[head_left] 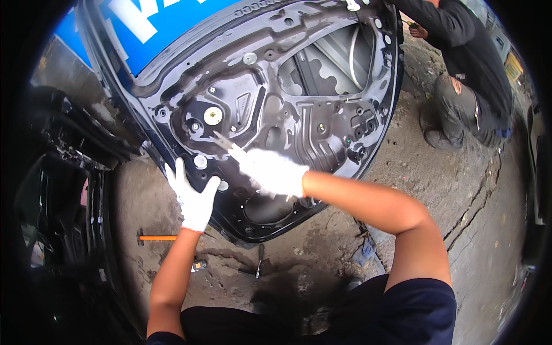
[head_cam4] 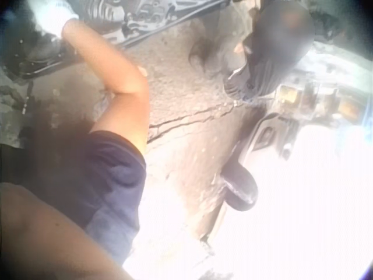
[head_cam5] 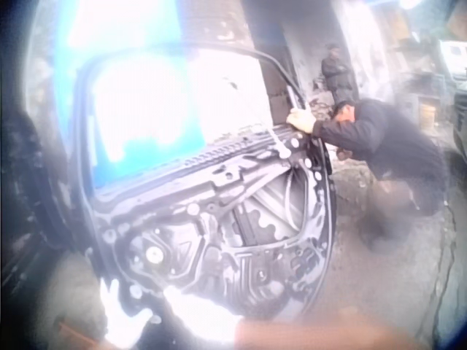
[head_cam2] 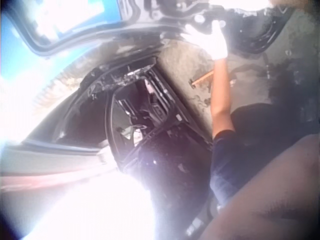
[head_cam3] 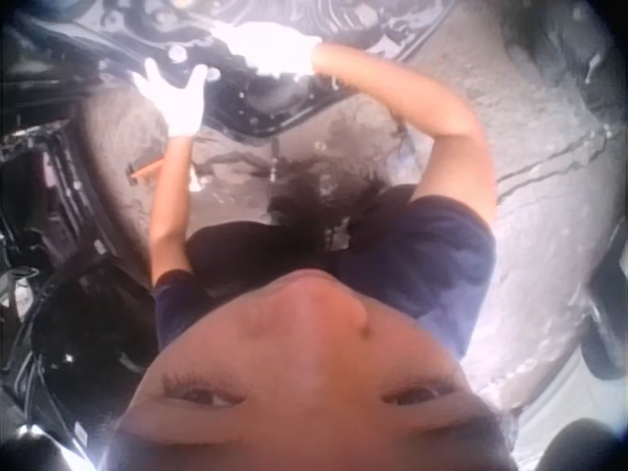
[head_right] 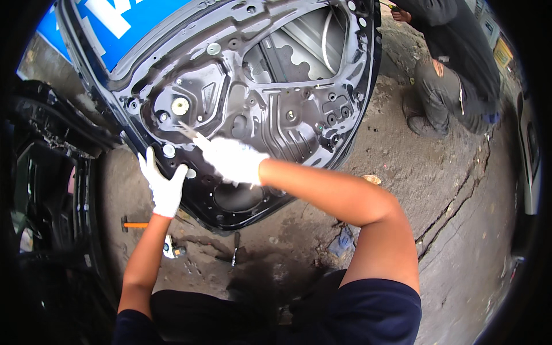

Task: The person uses a screwdriver and wrench to remove and install fasteners on the interior panel of a car door. They repeatedly tighten and loosen screws and bolts while another person works nearby.

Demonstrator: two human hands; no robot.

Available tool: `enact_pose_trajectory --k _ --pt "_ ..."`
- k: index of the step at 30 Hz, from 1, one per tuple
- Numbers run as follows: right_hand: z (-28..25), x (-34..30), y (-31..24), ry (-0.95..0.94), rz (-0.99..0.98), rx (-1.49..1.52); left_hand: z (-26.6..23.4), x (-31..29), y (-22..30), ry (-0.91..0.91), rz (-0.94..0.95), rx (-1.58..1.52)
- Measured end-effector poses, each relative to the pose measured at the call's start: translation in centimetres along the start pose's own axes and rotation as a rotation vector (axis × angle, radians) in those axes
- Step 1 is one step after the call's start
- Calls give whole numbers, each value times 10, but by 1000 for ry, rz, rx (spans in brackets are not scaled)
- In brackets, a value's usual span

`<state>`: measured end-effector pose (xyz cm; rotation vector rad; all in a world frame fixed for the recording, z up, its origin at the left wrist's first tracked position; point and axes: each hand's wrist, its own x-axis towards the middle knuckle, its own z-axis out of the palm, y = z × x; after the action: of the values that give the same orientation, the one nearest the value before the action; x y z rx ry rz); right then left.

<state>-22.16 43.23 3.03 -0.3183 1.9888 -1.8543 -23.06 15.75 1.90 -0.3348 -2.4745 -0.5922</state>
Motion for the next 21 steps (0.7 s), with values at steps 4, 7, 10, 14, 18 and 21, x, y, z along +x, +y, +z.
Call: enact_pose_trajectory --k 4,7,10,14,18,21 --pt "64 -26 11 -252 182 667 -16 -44 16 -96 -262 -772" --pt "105 -40 17 -389 59 167 -37 -69 28 -293 -540 -825" --pt "135 -54 17 -494 152 -14 -54 -82 34 -329 -672 -721" --pt "127 -52 18 -323 -586 -846 -72 -98 -16 -348 -1153 -1346" --pt "84 -39 34 -195 -690 -1070 -84 -142 -142 -583 -1202 -757" --pt "55 -40 49 -92 -575 -1038 -67 -197 -212 -856 -853 -173"
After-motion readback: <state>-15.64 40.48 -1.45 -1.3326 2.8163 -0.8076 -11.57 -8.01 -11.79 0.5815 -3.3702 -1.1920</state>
